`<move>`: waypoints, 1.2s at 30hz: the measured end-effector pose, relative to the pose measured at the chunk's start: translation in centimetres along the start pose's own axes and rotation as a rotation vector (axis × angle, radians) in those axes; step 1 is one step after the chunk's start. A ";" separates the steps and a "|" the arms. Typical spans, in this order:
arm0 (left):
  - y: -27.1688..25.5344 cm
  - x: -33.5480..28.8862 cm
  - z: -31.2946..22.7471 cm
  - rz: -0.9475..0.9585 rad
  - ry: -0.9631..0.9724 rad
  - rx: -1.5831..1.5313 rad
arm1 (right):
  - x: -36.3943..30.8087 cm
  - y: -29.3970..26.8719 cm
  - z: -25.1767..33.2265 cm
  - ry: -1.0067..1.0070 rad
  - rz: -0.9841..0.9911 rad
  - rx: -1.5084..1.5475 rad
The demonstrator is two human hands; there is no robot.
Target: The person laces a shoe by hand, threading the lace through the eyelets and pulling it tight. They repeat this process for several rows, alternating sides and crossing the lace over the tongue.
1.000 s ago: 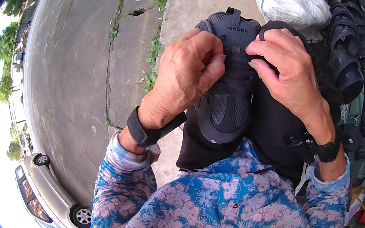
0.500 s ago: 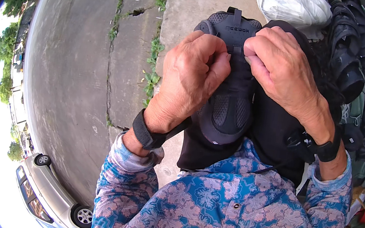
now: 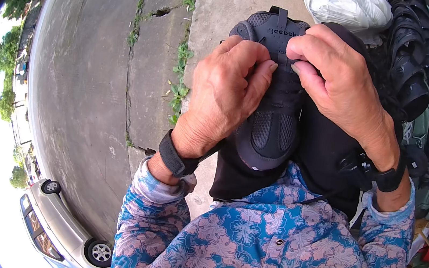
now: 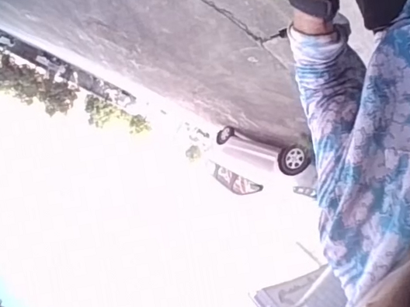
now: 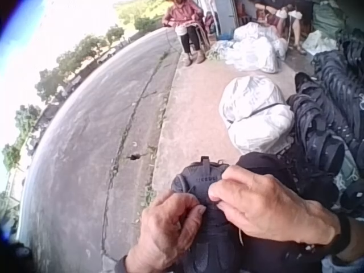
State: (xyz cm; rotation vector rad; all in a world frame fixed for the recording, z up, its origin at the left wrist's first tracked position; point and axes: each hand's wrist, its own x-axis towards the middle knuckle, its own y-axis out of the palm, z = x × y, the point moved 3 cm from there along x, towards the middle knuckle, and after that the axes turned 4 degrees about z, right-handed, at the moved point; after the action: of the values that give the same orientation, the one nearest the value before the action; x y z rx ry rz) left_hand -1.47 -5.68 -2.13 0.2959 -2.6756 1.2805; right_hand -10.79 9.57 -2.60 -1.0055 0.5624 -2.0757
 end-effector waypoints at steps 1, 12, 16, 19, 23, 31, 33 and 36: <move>0.0 0.1 0.0 0.004 0.018 0.004 | 0.0 -0.1 -0.1 0.010 0.049 -0.018; 0.8 0.7 0.4 -0.014 -0.046 0.064 | -0.6 0.0 -0.8 -0.048 0.156 -0.087; 0.9 1.2 0.8 -0.011 -0.068 0.005 | 0.1 -0.3 -1.5 0.074 0.131 0.138; 0.8 1.5 1.2 -0.006 -0.195 -0.136 | 0.9 -0.2 -1.9 0.251 0.065 0.010; 0.9 1.3 1.6 0.022 -0.306 -0.330 | 0.5 0.1 -0.9 0.209 0.272 -0.010; 1.0 0.7 2.6 0.035 -0.333 -0.515 | -0.3 -0.8 -1.6 0.319 0.253 -0.101; 0.4 0.4 2.8 -0.030 -0.322 -0.643 | -1.1 -1.2 -1.6 0.376 0.296 -0.073; -0.9 -0.8 4.1 -0.112 -0.439 -0.871 | -2.6 -2.2 -1.4 0.417 0.275 0.016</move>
State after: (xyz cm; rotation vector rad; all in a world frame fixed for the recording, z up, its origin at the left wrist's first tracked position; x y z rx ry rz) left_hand -0.72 -9.37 -4.18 0.6251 -3.1871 -0.0710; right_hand -11.84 13.07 -3.24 -0.4501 0.8410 -2.0389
